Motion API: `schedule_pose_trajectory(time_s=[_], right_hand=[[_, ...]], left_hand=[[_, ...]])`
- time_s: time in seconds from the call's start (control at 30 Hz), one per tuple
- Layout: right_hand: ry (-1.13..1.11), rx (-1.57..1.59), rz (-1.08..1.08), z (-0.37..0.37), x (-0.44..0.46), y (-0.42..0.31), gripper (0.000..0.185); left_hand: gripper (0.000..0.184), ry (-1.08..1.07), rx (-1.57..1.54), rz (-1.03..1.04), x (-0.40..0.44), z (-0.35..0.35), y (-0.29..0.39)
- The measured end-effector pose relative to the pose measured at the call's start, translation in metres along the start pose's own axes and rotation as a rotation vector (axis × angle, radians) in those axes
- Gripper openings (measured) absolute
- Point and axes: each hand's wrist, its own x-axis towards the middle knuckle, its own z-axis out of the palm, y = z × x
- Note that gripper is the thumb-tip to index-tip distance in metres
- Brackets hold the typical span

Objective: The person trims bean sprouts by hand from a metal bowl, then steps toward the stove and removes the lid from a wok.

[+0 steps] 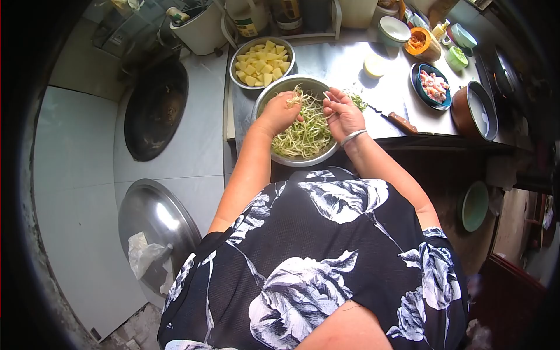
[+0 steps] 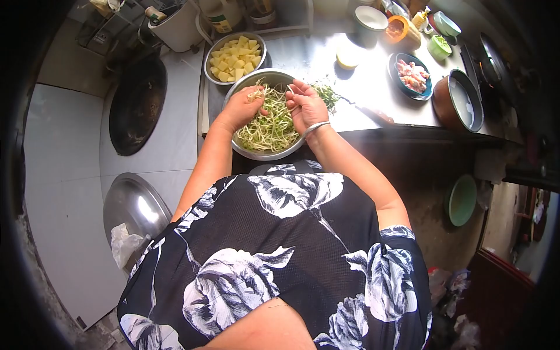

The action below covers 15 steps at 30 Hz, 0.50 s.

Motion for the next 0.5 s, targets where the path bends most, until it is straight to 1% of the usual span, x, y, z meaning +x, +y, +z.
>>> schedule_pose_trajectory(time_s=[0.07,0.1,0.13,0.17,0.23,0.27,0.37,0.43,0.47,0.5], right_hand=[[-0.01,0.044,-0.008,-0.002,0.003,-0.001,0.042],[-0.009,0.043,-0.007,-0.001,0.004,-0.001,0.042],[0.009,0.058,-0.028,0.001,0.005,-0.003,0.046],[0.027,0.073,-0.048,0.002,0.006,-0.004,0.049],[0.045,0.078,-0.053,0.004,0.007,-0.005,0.053],[0.064,0.084,-0.059,0.005,0.008,-0.006,0.056],[0.089,0.076,-0.099,0.006,0.007,-0.006,0.056],[0.093,0.126,-0.08,0.007,0.006,-0.008,0.056],[0.098,0.178,-0.062,0.007,0.004,-0.009,0.056],[0.097,0.178,-0.061,0.007,0.003,-0.009,0.056]], left_hand=[[0.018,0.042,-0.056,-0.001,-0.003,0.004,0.006],[0.018,-0.04,-0.046,-0.011,-0.003,0.006,0.006],[0.018,-0.121,-0.036,-0.019,-0.003,0.007,0.008],[0.018,-0.119,-0.036,-0.02,-0.004,0.009,0.01],[0.017,-0.153,0.013,-0.087,-0.007,0.012,0.017],[0.017,-0.153,0.013,-0.087,-0.005,0.013,0.015],[0.016,-0.107,-0.043,-0.037,0.003,0.015,-0.007],[0.027,0.138,0.475,0.376,0.008,0.012,-0.016],[0.027,0.138,0.475,0.376,0.009,0.013,-0.02],[0.027,0.161,0.351,0.298,0.008,0.015,-0.019]])
